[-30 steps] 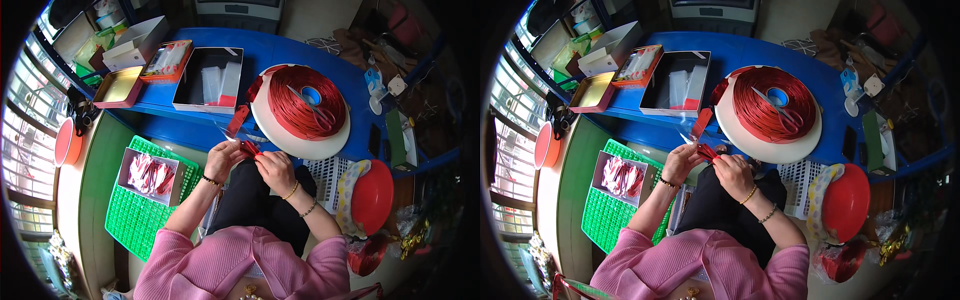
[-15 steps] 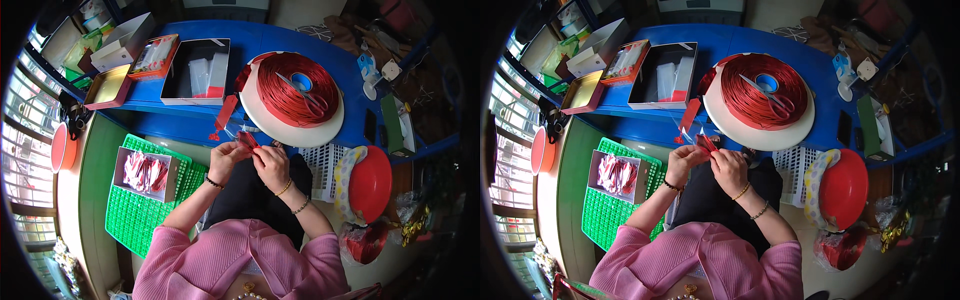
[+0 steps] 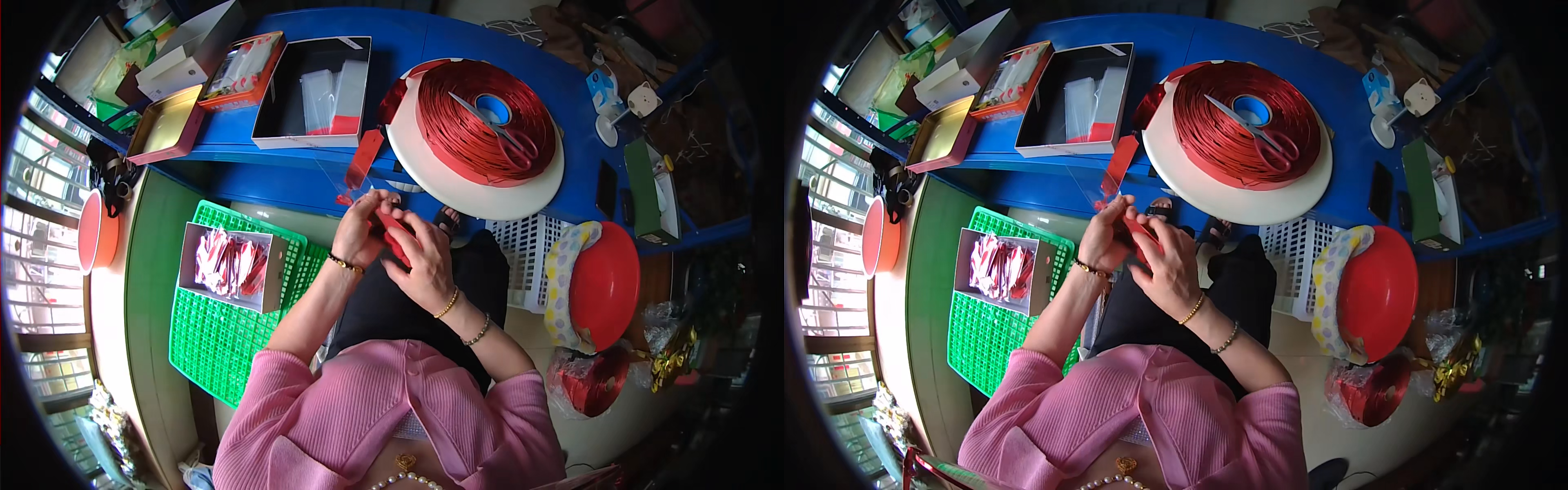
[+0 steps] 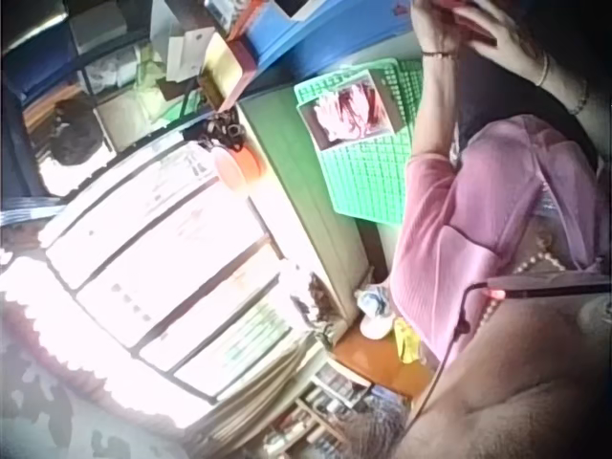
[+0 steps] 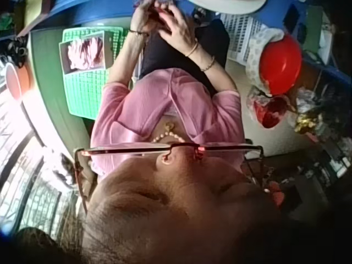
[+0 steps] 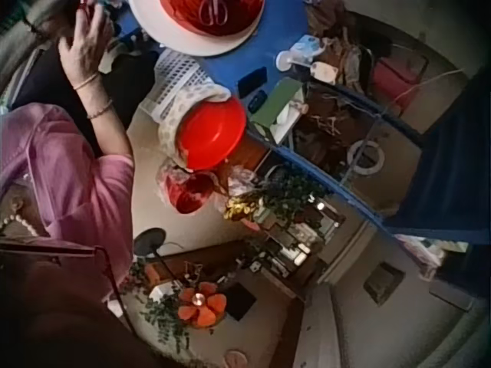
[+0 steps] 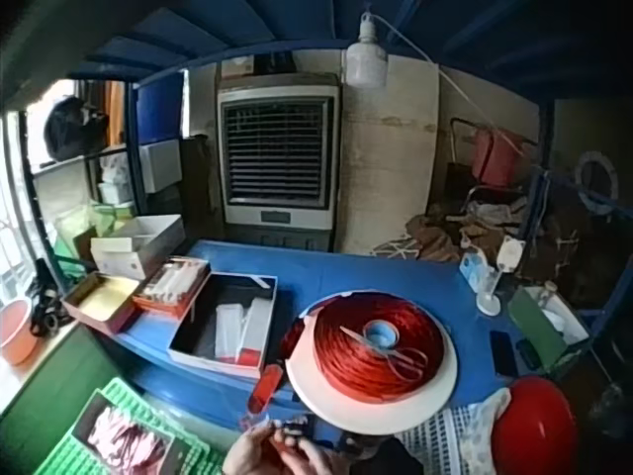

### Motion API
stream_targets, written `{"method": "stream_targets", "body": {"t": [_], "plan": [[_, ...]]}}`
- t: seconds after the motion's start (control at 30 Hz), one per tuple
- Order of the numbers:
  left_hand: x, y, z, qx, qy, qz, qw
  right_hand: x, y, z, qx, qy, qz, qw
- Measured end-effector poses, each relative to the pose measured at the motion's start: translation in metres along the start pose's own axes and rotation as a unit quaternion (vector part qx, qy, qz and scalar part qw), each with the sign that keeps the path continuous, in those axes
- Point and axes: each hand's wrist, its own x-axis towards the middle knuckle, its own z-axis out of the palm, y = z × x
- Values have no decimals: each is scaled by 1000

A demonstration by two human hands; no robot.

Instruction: Cutting red ribbon from a spool and hand-tying it into decorative bows.

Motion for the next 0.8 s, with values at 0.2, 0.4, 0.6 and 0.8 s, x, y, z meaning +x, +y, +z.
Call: {"method": "stream_targets", "body": {"t": [0.2,0.4,0.6,0.8], "plan": [[2,6,-16,-21,74,-45,996,-24,22,1,-54,13,-75,996],[-3,0,-13,-33,64,-82,994,-29,24,2,-76,31,-108,991],[-16,-40,-12,48,83,-143,985,-30,29,11,-88,28,-104,990],[-15,-23,-28,61,-38,-177,982,-37,36,6,-113,34,-90,989]]}}
